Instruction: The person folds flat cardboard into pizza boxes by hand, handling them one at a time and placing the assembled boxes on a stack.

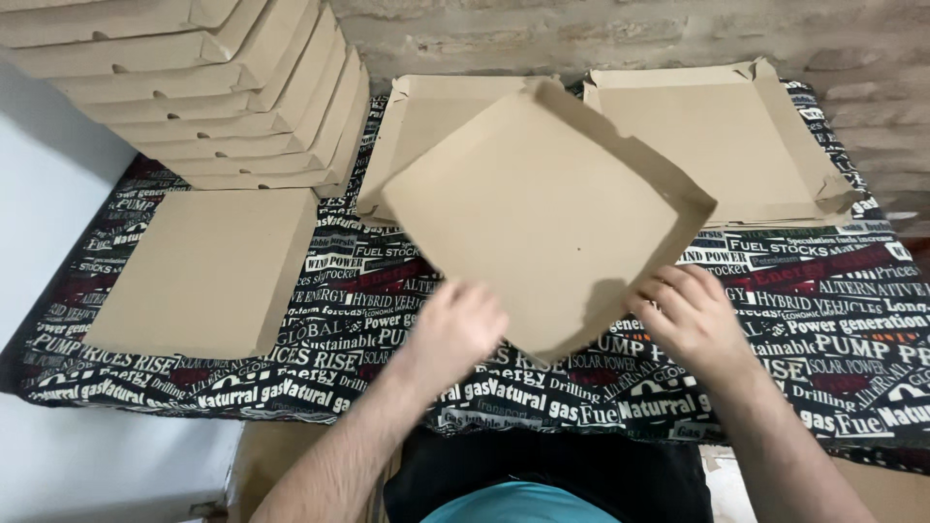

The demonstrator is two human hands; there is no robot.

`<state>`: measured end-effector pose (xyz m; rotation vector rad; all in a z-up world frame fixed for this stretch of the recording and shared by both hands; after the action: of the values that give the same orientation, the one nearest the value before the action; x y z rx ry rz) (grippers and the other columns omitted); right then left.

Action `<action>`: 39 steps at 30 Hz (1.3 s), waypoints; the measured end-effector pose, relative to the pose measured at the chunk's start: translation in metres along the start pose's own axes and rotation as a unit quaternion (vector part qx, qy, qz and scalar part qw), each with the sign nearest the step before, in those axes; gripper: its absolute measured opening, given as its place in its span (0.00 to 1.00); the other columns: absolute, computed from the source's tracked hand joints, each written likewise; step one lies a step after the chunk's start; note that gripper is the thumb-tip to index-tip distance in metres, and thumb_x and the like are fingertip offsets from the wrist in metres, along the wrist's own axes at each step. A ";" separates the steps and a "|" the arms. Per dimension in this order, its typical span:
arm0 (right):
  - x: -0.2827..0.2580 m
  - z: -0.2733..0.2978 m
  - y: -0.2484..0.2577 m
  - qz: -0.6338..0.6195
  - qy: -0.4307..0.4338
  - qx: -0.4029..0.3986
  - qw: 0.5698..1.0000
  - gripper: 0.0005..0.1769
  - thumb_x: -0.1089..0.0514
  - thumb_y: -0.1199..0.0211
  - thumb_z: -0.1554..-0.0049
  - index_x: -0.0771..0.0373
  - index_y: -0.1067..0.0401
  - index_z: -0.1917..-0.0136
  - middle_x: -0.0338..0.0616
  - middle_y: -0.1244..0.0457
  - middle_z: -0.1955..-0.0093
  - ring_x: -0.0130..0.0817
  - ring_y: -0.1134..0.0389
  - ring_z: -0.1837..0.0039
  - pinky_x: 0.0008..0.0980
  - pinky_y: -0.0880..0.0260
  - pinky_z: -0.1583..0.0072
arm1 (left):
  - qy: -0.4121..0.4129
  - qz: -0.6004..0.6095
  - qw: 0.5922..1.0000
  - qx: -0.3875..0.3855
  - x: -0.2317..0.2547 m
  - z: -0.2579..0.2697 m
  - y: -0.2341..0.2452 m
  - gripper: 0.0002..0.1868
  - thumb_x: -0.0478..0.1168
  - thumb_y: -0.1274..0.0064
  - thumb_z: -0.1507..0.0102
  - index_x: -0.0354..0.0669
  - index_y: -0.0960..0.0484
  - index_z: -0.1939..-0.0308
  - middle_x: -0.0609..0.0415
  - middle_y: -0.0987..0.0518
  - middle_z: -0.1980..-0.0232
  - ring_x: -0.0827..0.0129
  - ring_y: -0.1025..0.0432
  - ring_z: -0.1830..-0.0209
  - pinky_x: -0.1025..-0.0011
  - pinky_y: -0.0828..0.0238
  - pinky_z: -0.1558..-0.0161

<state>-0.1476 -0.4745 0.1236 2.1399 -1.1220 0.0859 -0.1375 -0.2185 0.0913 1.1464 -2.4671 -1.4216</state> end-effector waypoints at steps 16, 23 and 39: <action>-0.061 -0.011 -0.189 -0.228 -0.118 -0.481 0.839 0.20 0.44 0.30 0.34 0.59 0.18 0.37 0.54 0.26 0.37 0.57 0.24 0.30 0.57 0.24 0.30 | 0.182 0.166 0.968 -0.051 -0.044 0.050 -0.103 0.06 0.48 0.33 0.31 0.56 0.13 0.58 0.66 0.16 0.47 0.67 0.22 0.35 0.54 0.27 0.27; -0.085 0.002 -0.219 -0.190 -0.065 -0.246 0.948 0.11 0.44 0.36 0.32 0.48 0.19 0.51 0.37 0.24 0.49 0.38 0.20 0.41 0.41 0.23 0.43 | 0.164 0.149 0.974 -0.052 -0.034 0.044 -0.101 0.06 0.46 0.36 0.32 0.53 0.14 0.58 0.63 0.18 0.46 0.65 0.25 0.32 0.55 0.30 0.26; 0.011 0.023 -0.169 -0.048 -0.147 -0.392 0.907 0.14 0.45 0.24 0.48 0.41 0.17 0.48 0.31 0.25 0.52 0.38 0.21 0.41 0.44 0.21 0.40 | 0.211 0.083 0.974 -0.018 -0.065 0.058 -0.071 0.06 0.42 0.35 0.44 0.51 0.12 0.65 0.61 0.14 0.50 0.63 0.22 0.34 0.50 0.27 0.29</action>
<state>-0.0215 -0.4334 0.0158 1.4892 -0.9776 -0.6502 -0.0740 -0.1560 0.0224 1.0731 -2.1706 -1.0431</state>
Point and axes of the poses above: each hand's wrist, its own z-axis away from the middle knuckle, its own y-axis out of the back of the hand, x = y × z, the point moved 10 cm from there along -z, towards the middle knuckle
